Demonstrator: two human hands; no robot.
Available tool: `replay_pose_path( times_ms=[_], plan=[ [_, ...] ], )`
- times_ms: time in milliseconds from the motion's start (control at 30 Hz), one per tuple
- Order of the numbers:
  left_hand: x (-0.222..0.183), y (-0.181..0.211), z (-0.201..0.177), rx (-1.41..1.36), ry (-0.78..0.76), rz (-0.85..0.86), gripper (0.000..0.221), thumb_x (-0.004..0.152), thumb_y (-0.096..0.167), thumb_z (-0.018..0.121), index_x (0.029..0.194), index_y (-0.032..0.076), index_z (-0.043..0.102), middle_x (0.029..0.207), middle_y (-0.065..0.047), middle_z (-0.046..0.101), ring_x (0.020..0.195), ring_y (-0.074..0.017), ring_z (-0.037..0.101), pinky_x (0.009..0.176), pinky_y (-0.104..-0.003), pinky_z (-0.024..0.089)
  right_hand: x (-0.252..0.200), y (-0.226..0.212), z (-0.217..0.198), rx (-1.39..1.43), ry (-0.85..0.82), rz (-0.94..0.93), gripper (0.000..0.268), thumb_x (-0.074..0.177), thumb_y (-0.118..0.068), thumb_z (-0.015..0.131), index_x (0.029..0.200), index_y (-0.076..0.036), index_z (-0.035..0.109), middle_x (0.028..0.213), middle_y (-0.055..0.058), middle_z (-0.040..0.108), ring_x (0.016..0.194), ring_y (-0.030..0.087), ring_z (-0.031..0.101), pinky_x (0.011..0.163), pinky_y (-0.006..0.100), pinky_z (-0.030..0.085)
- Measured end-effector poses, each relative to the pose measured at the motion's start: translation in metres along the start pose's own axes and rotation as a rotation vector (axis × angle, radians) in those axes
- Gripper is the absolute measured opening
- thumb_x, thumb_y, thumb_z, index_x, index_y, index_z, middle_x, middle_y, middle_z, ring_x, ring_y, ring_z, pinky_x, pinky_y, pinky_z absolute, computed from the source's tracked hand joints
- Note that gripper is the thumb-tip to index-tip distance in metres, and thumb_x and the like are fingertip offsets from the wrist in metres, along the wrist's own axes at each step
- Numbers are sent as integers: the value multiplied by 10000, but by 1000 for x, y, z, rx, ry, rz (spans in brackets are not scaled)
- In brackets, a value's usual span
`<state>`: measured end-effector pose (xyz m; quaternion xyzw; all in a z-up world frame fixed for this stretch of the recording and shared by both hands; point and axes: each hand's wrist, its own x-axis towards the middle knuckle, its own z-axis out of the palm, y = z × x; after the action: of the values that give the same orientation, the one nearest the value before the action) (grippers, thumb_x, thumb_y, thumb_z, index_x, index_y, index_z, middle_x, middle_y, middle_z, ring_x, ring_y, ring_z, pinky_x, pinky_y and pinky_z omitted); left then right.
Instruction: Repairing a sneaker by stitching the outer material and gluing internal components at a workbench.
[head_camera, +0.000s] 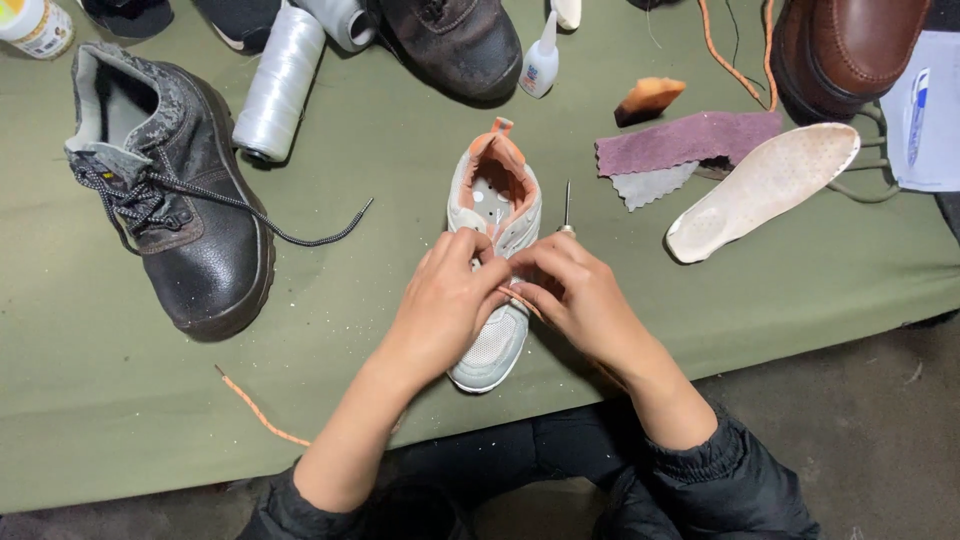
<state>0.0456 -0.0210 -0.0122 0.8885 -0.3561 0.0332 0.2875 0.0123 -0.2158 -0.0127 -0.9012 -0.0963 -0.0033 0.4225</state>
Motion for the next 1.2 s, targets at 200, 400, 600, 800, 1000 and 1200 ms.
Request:
replay_pose_path(
  times_ms=[200, 400, 600, 800, 1000, 1200],
  plan=[
    [8, -61, -50, -1335, 576, -605, 49, 1073, 193, 504, 1094, 150, 508, 1085, -116, 724, 848, -185, 747, 737, -282, 620, 7, 2, 10, -288, 164, -330, 63, 968, -189, 733, 1028, -197, 716, 988, -13, 626, 804, 220, 705, 698, 353, 592],
    [-16, -2, -32, -344, 892, -372, 531, 995, 82, 688, 1436, 21, 399, 1347, -121, 421, 1164, -216, 508, 969, -335, 533, 21, 30, 23, -445, 180, -603, 116, 1020, -203, 657, 949, -127, 606, 984, 28, 607, 890, 226, 655, 748, 318, 549],
    [-51, 34, 35, -119, 209, -235, 1204, 635, 202, 978, 1584, -30, 274, 1635, -328, 201, 1498, -569, 183, 1183, -707, 151, 18, 23, 22, -414, 129, -700, 132, 1043, -125, 589, 921, -114, 540, 860, 68, 507, 796, 284, 567, 694, 356, 501],
    [-48, 39, 42, -267, 221, -443, 911, 848, 26, 734, 1612, -8, 239, 1661, -319, 145, 1528, -528, 128, 1180, -683, 146, -23, -10, 10, -426, 25, -236, 118, 1018, -245, 603, 1010, -136, 561, 761, 35, 544, 752, 262, 585, 697, 375, 485],
    [-59, 28, 65, -288, 258, -461, 749, 968, 82, 557, 1614, 50, 179, 1719, -197, 113, 1603, -424, 93, 1258, -603, 161, -61, -50, -20, -654, -30, -382, 187, 906, -358, 708, 868, -192, 631, 1352, 0, 622, 1331, 327, 507, 1185, 551, 234],
    [-57, 32, 61, -337, 275, -493, 769, 977, 25, 563, 1630, 123, 169, 1725, -173, 129, 1611, -403, 91, 1261, -569, 161, -114, -54, -109, 52, -182, -389, 267, 864, -272, 682, 709, -85, 570, 726, 25, 655, 686, 178, 682, 1094, 497, 548]
  ],
)
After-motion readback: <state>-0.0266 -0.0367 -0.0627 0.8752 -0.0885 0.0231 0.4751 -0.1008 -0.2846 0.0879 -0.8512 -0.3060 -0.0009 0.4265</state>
